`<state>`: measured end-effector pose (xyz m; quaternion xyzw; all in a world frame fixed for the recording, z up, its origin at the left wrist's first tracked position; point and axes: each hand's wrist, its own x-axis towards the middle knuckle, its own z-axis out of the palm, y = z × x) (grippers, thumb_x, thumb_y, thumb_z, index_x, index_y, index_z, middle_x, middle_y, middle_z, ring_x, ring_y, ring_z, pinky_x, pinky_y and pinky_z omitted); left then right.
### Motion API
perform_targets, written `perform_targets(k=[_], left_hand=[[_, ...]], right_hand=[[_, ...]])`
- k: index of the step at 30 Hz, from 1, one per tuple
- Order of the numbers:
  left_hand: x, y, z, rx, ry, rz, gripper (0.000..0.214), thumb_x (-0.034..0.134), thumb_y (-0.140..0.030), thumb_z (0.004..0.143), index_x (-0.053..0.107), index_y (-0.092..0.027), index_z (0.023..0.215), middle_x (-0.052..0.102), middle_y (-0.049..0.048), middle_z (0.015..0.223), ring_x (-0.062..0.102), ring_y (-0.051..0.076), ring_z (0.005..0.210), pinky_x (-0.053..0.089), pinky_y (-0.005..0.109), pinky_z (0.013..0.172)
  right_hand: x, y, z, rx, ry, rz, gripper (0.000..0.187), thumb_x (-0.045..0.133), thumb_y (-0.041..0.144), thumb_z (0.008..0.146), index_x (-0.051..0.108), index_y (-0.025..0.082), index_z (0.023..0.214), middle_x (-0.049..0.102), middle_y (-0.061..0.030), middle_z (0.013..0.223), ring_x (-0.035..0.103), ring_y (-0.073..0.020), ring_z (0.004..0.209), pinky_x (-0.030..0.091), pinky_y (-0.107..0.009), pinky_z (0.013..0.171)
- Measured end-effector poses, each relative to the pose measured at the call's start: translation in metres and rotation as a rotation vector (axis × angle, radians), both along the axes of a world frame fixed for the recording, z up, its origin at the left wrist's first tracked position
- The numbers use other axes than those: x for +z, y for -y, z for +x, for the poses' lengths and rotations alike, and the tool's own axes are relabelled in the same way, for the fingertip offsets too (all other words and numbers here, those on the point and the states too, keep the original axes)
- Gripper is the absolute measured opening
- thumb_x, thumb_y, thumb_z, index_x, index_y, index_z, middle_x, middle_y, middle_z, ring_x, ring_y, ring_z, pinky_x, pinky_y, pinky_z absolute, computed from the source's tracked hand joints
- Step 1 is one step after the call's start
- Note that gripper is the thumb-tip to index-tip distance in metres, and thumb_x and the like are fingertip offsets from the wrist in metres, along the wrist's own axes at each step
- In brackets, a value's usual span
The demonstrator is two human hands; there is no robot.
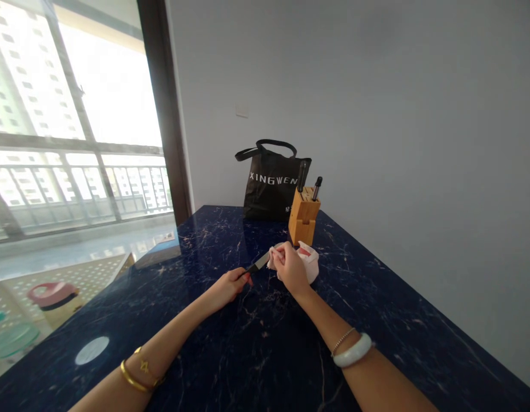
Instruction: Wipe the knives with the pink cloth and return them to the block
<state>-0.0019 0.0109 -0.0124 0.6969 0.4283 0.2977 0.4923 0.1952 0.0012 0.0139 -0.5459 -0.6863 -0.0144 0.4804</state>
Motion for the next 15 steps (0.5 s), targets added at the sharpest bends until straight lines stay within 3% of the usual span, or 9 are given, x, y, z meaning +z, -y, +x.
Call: perform_targets(k=[6, 10, 15], left_hand=[[0.013, 0.011, 0.000, 0.057, -0.158, 0.130, 0.043, 0.039, -0.054, 0.077, 0.055, -0.015, 0.081, 0.035, -0.0066, 0.047, 0.030, 0.008, 0.040, 0.022, 0.021, 0.041], [0.020, 0.015, 0.000, 0.022, -0.270, 0.305, 0.036, 0.036, -0.046, 0.080, 0.057, -0.016, 0.078, 0.049, -0.0020, 0.059, 0.043, 0.011, 0.054, 0.030, 0.022, 0.051], [0.019, 0.015, 0.001, 0.032, -0.315, 0.349, 0.035, 0.032, -0.040, 0.083, 0.058, -0.017, 0.080, 0.054, -0.0007, 0.065, 0.047, 0.013, 0.058, 0.032, 0.022, 0.055]], right_hand=[[-0.002, 0.014, -0.022, 0.131, 0.232, -0.099, 0.004, 0.046, 0.022, 0.079, 0.046, 0.020, 0.082, 0.056, -0.0012, 0.076, 0.053, -0.0136, 0.071, 0.035, -0.021, 0.062], [0.001, 0.018, -0.025, 0.086, 0.261, -0.075, 0.006, 0.043, 0.025, 0.082, 0.046, 0.020, 0.081, 0.056, -0.0007, 0.073, 0.052, -0.0136, 0.069, 0.033, -0.022, 0.060], [0.002, 0.018, -0.024, 0.061, 0.263, -0.117, 0.005, 0.047, 0.024, 0.079, 0.046, 0.020, 0.083, 0.056, -0.0005, 0.074, 0.053, -0.0136, 0.068, 0.031, -0.022, 0.058]])
